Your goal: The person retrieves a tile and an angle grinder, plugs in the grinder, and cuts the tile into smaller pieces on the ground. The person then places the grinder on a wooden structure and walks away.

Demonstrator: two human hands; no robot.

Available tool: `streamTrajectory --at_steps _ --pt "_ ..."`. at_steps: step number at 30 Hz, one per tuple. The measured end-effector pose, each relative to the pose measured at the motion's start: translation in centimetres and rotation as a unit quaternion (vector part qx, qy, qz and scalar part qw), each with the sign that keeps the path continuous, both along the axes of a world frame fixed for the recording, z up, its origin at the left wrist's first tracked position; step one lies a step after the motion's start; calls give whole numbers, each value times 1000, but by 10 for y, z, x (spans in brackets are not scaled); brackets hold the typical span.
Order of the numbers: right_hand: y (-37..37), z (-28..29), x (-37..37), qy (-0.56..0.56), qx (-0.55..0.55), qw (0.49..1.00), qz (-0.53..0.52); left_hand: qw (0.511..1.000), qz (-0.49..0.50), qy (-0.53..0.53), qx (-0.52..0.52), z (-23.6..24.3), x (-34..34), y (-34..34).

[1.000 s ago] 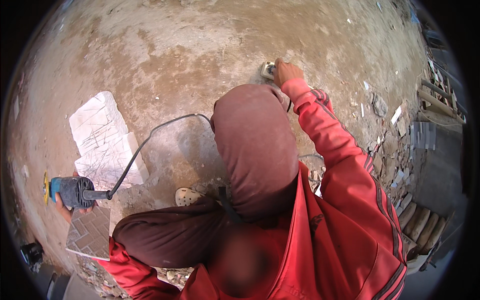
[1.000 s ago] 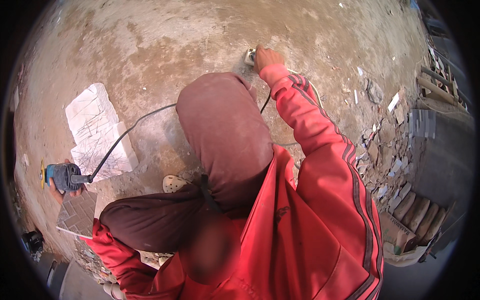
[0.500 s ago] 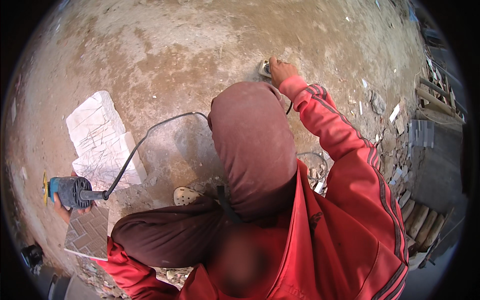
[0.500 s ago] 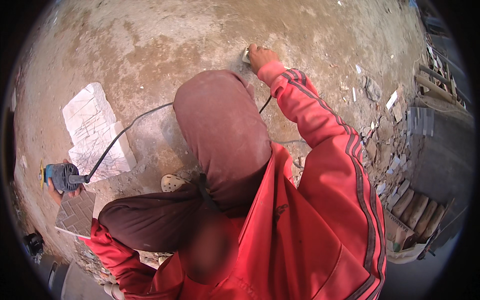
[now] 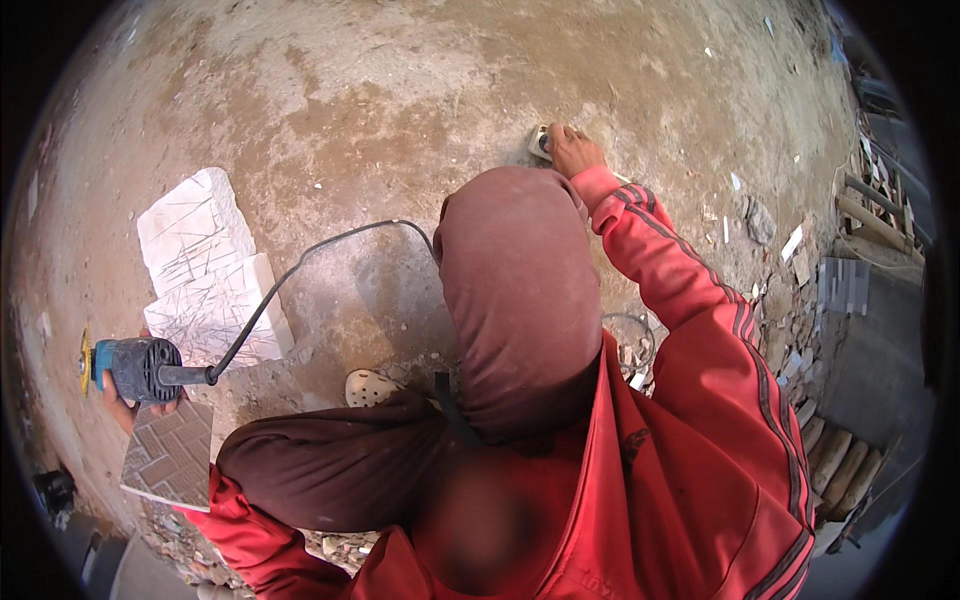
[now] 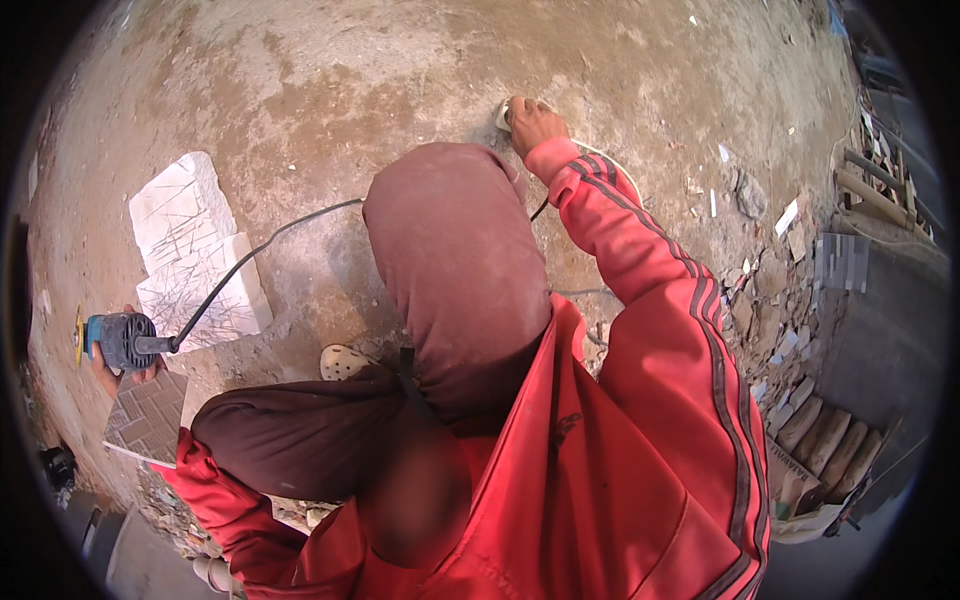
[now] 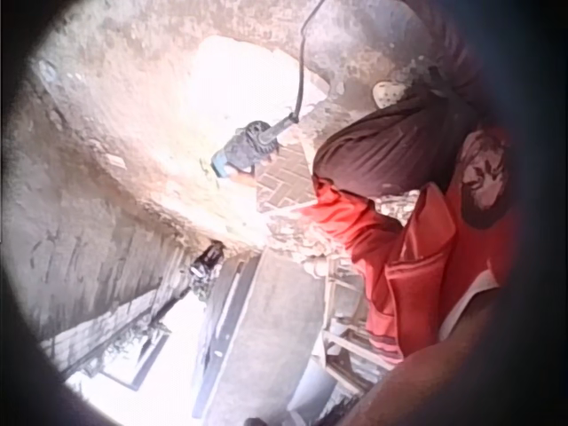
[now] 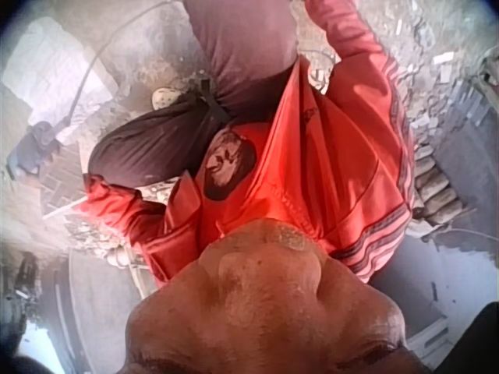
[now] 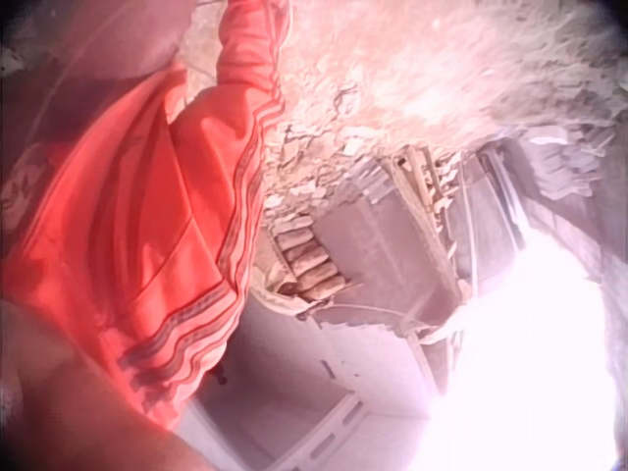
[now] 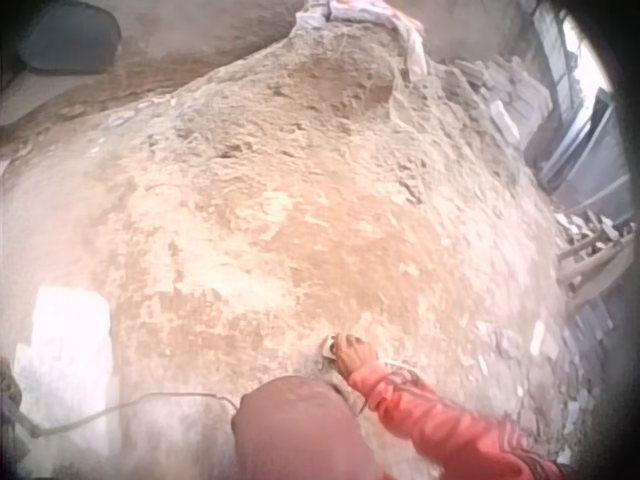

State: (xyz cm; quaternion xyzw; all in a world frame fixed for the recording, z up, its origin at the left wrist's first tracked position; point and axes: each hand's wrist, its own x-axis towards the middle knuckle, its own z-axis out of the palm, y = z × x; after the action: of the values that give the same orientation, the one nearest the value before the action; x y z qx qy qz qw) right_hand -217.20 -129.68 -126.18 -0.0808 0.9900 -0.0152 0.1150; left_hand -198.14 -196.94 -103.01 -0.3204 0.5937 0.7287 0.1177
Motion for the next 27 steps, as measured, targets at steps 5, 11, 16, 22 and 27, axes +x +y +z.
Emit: streamTrajectory --at_steps 5,11,16,22,27 --pt "17 -4 -5 5 -1 995 102 998 -57 10 14 -2 5 2" --pt "16 11 -16 -51 3 995 90 996 -17 24 85 5 6 23" --pt "24 4 -15 -51 3 996 78 998 62 18 13 4 -4 47" --pt "16 -11 -36 -33 21 993 111 995 74 39 55 -3 7 50" --pt "-20 -1 -20 -26 14 996 78 986 148 47 61 18 6 43"
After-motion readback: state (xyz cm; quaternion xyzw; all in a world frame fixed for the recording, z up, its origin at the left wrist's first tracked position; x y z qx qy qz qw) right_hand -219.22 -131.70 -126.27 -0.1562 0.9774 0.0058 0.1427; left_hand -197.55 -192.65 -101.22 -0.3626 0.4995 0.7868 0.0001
